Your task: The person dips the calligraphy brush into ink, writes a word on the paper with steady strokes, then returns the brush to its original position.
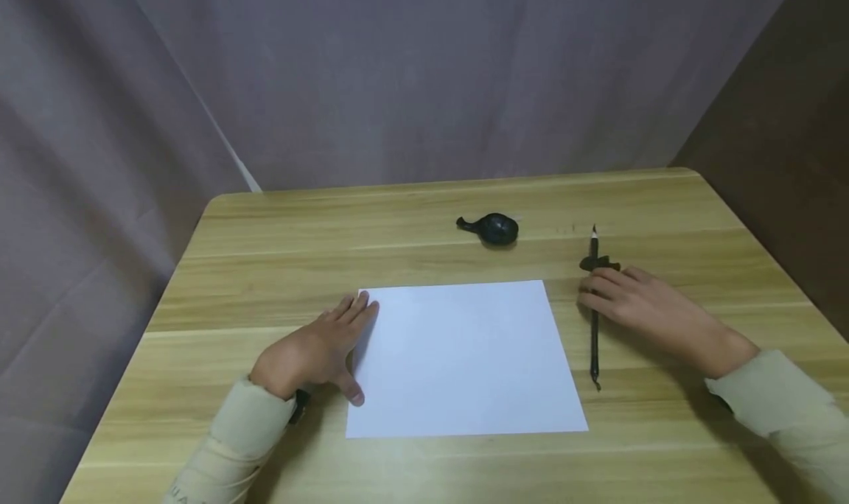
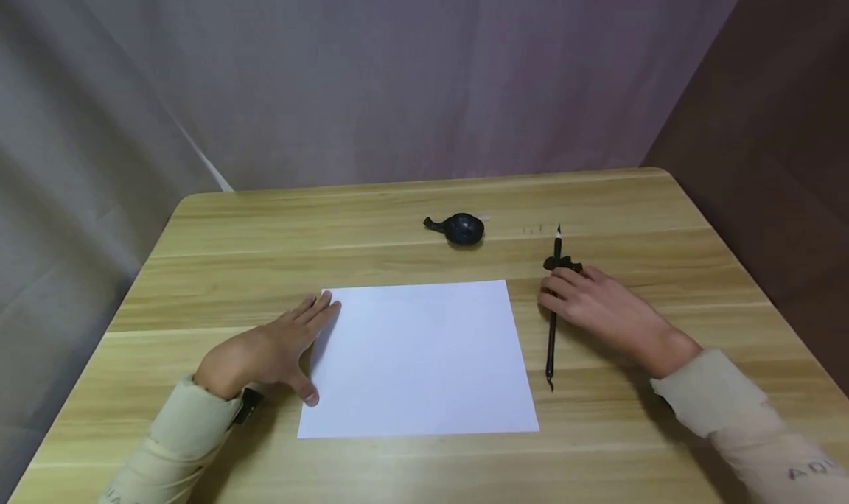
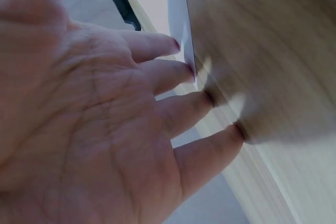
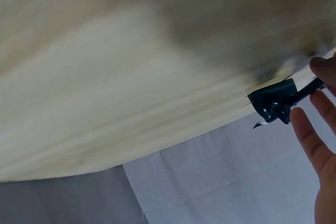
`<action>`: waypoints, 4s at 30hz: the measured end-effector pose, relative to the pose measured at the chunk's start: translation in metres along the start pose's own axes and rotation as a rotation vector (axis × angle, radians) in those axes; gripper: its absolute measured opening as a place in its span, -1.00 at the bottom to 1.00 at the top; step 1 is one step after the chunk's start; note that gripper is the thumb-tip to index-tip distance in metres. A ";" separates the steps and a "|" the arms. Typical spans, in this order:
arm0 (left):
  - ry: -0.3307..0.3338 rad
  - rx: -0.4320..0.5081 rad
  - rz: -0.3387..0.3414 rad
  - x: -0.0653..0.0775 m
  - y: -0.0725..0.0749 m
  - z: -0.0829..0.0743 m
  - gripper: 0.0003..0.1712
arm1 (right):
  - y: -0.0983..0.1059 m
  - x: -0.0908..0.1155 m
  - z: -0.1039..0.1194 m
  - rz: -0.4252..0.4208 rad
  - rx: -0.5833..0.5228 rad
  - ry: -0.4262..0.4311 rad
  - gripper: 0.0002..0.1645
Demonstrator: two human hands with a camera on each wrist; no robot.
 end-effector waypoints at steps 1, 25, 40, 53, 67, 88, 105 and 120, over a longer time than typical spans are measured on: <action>0.004 0.003 0.003 0.000 0.000 0.000 0.64 | -0.001 0.000 0.000 0.006 0.011 0.010 -0.31; 0.017 0.016 0.025 -0.002 -0.002 0.002 0.65 | 0.013 0.004 0.005 -0.150 0.110 0.179 -0.25; 0.017 0.010 0.034 -0.002 -0.003 0.002 0.64 | 0.049 -0.025 0.019 -0.424 -0.106 0.074 -0.46; 0.019 -0.006 0.045 -0.004 -0.005 0.005 0.64 | 0.056 -0.047 0.016 -0.595 -0.186 -0.006 -0.54; 0.017 -0.010 0.061 -0.007 -0.003 0.003 0.63 | 0.062 -0.072 -0.016 -0.734 -0.416 -0.205 -0.72; 0.107 -0.068 0.059 0.005 -0.002 -0.010 0.62 | 0.070 -0.096 -0.041 -0.997 -0.592 -0.531 -0.86; 0.136 -0.086 0.068 0.014 -0.020 -0.006 0.68 | 0.034 -0.094 -0.042 -0.908 -0.722 -0.597 -0.83; 0.150 -0.152 0.051 0.016 -0.018 -0.008 0.70 | 0.023 -0.094 -0.048 -0.845 -0.729 -0.625 -0.83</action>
Point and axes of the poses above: each hand's wrist, its own x-axis away from the middle knuckle, its own y-axis out of the back of the hand, z = x × y, the point moved 9 cm from there along -x, towards the middle knuckle, and after that the axes turned 13 degrees about -x, right-handed, at the moved point
